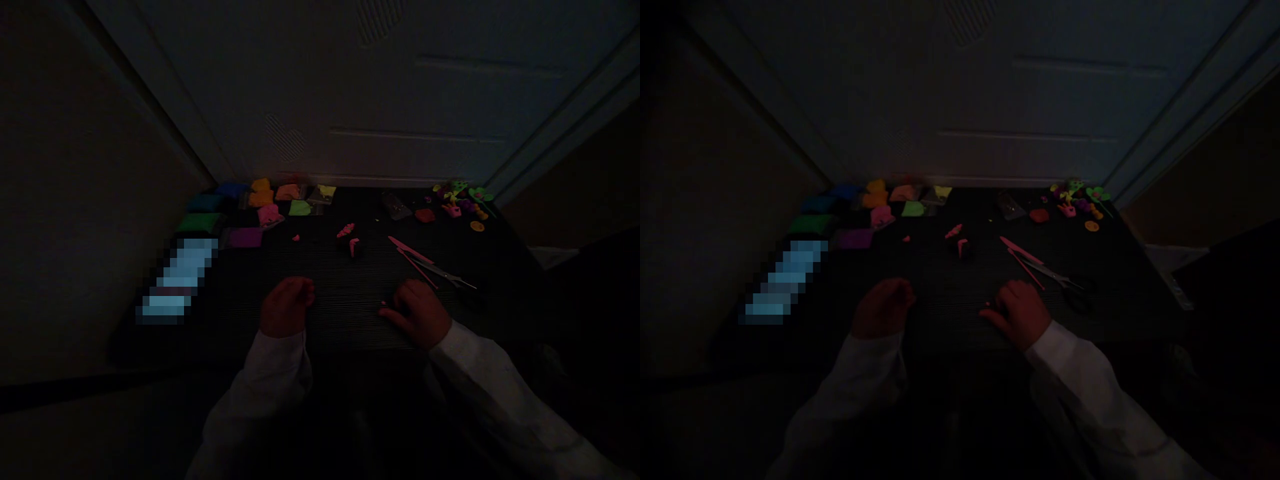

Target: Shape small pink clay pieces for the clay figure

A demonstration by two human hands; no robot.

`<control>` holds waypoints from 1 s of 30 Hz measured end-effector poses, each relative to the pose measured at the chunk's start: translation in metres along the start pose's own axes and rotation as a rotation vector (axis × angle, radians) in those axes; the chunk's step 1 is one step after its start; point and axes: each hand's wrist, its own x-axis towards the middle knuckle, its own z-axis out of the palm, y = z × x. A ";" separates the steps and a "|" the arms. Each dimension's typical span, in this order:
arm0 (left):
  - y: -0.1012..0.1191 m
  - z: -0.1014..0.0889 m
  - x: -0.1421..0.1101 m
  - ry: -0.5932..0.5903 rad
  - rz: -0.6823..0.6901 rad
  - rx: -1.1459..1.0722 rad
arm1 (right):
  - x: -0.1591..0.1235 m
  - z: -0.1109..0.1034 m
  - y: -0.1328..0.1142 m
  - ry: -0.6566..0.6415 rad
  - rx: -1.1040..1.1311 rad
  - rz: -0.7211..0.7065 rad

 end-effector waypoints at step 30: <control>-0.004 -0.001 0.003 0.006 0.003 -0.031 | -0.025 -0.019 0.001 -0.239 -0.246 -0.170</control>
